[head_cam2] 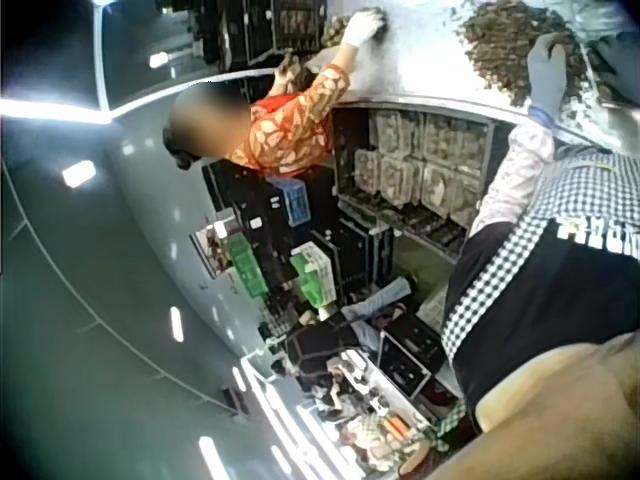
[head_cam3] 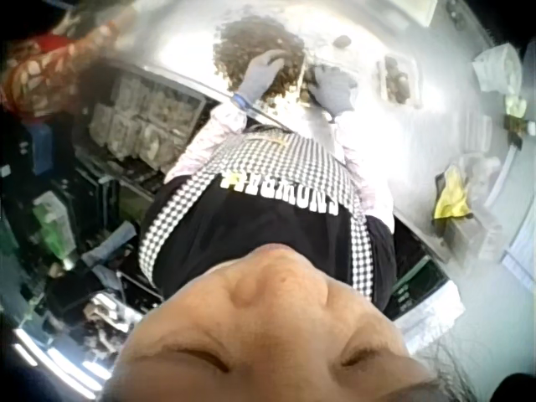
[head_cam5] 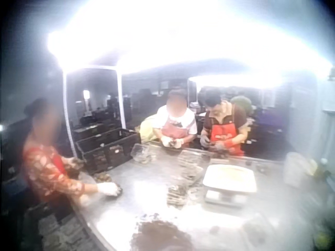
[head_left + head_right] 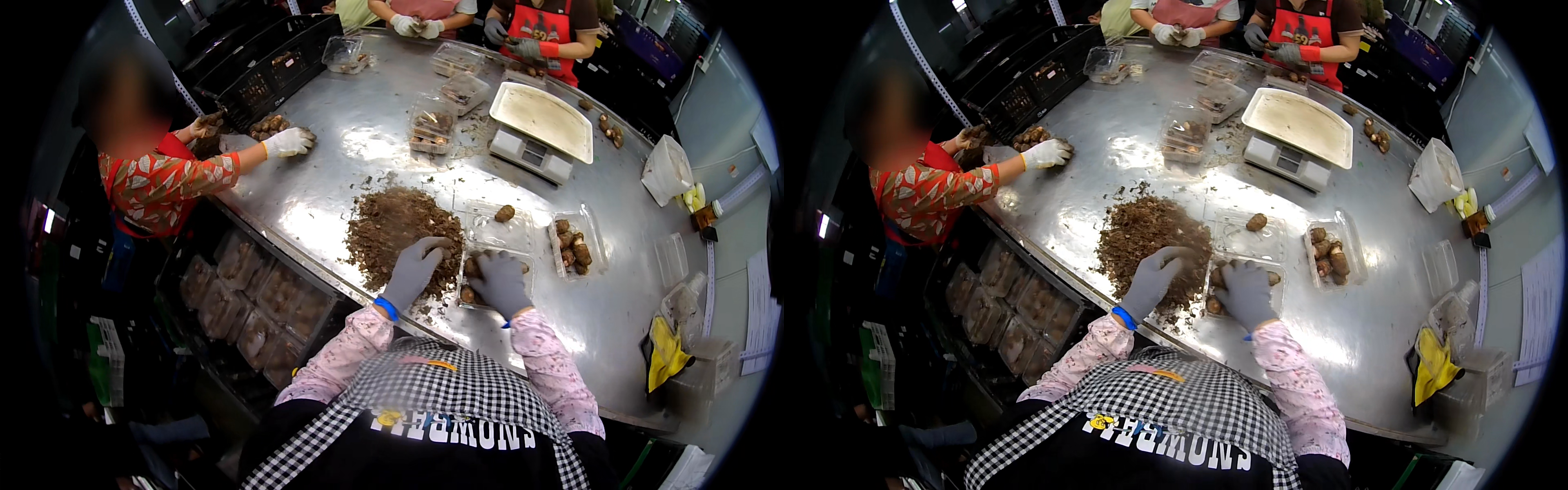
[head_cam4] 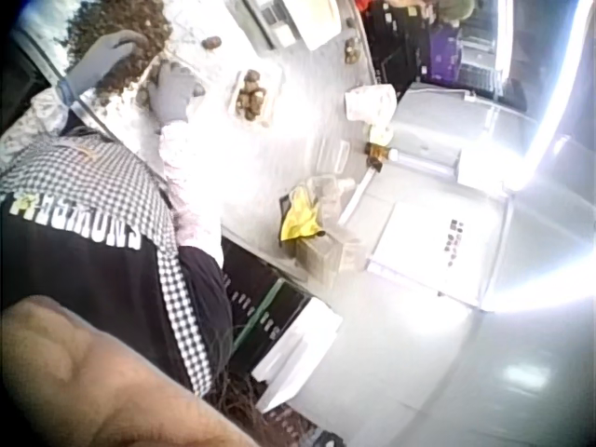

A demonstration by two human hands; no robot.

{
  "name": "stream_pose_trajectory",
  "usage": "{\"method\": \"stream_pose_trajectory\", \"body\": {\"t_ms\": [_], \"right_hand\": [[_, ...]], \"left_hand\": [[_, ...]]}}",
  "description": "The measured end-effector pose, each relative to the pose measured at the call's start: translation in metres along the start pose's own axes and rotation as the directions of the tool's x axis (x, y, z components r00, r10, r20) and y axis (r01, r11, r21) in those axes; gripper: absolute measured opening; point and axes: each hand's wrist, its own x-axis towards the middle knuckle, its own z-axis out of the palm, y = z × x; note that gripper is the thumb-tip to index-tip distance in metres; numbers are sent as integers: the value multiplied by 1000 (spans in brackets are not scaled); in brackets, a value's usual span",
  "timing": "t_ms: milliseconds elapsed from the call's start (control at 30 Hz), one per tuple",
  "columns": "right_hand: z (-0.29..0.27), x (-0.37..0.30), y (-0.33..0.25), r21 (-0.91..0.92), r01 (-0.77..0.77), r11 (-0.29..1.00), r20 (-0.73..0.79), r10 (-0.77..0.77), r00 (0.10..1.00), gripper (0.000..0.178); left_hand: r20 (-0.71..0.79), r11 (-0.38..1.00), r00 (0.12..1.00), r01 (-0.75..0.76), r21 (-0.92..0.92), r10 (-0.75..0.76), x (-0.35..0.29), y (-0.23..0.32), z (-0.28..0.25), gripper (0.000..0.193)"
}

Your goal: The person peels small brown root vegetables by hand, removing the outer skin and placing the peeled items into a clear plastic container. The person works at a stainless steel table in a commercial kitchen environment, surrounded by other workers performing similar tasks.

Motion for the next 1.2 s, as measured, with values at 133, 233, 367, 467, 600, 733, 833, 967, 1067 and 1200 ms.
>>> {"method": "stream_pose_trajectory", "body": {"t_ms": [133,233,367,467,600,733,833,967,1067,1200], "right_hand": [[20,16,-3,-8,-13,1000,63,13,998,43],[11,8,14,376,-18,926,-42,36,998,48],[-19,-16,6,905,-39,424,-41,178,983,53],[-37,-17,-13,989,42,142,-62,135,989,56],[-41,-10,-30,964,246,100,-250,36,967,53],[-58,-12,-38,896,320,309,-321,-49,946,47],[-49,-11,-41,930,334,155,-331,-48,943,49],[-57,-14,-50,990,128,53,-126,-27,992,52],[-59,-10,-58,929,274,249,-268,-59,962,52],[-54,-5,-60,939,265,220,-264,-34,964,50]], "left_hand": [[-23,1000,1000,-7,21,8,-4,2,1,30],[-52,999,998,19,-33,-21,-11,7,-9,31],[-74,994,994,71,-79,-77,-17,5,-17,33],[89,993,990,-108,-43,111,-23,4,-10,40],[247,788,968,127,-602,33,-26,37,6,49],[265,813,961,92,-575,79,-35,48,-5,48],[185,833,973,-13,-554,138,-40,53,-8,48],[84,936,990,-75,-345,110,-44,51,-22,55],[47,966,994,-80,-244,94,-47,54,-25,56],[41,880,996,-50,-473,79,-52,60,-22,46]]}}
